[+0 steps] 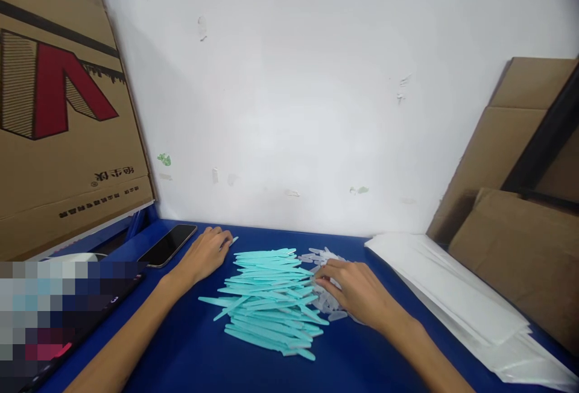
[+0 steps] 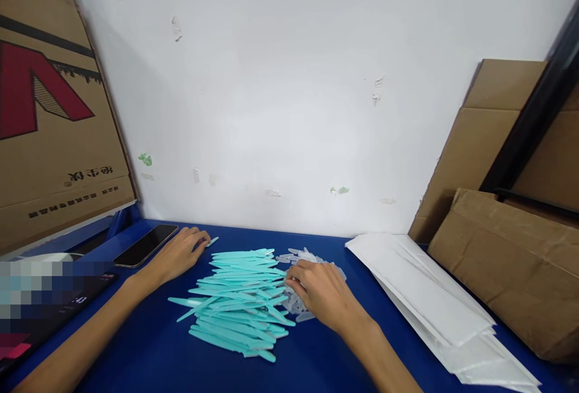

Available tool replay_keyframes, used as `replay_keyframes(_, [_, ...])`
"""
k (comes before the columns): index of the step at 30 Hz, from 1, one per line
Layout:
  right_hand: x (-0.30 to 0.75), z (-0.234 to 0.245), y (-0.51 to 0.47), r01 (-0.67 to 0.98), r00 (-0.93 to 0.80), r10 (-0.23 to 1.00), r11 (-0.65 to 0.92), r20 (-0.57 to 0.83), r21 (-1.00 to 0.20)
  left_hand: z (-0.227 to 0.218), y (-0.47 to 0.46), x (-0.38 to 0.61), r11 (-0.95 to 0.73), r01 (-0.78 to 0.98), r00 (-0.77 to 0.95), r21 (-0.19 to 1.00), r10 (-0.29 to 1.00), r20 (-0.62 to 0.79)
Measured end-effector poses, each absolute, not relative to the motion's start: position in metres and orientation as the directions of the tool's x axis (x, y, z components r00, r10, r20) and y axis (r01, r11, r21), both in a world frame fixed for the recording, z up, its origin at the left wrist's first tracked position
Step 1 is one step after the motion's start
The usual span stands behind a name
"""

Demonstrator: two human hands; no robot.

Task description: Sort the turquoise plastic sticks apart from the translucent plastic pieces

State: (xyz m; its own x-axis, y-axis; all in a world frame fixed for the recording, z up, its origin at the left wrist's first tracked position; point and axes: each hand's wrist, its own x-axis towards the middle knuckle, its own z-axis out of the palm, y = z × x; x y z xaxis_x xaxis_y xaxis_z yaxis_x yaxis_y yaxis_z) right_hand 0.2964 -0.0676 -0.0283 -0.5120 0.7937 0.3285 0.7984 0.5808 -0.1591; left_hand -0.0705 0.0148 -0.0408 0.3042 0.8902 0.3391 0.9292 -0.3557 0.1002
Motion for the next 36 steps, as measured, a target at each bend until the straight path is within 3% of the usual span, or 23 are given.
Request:
replay_keyframes(6, [0.310,-0.037,-0.055,0.874,-0.413,0.852,0.470,0.322,-0.122,-0.039,-0.004,-0.036,-0.582,0.798,0.479,0.159,0.771,0.419])
replay_keyframes(11, [0.317,-0.045,-0.048,0.899,-0.371,0.879,0.421,0.299,-0.121,-0.049,-0.002,-0.033,-0.654,0.739,0.554,0.161,0.726,0.408])
replay_keyframes(25, [0.307,-0.046,-0.055,0.853,-0.441,0.865,0.487,0.237,-0.189,-0.052,-0.007,-0.022,-0.714,0.673,0.626,0.194,0.689,0.365])
replay_keyframes(36, [0.303,-0.050,-0.050,0.843,-0.472,0.848,0.514,0.241,-0.158,-0.043,-0.012,-0.018,-0.679,0.697,0.530,0.232,0.705,0.472])
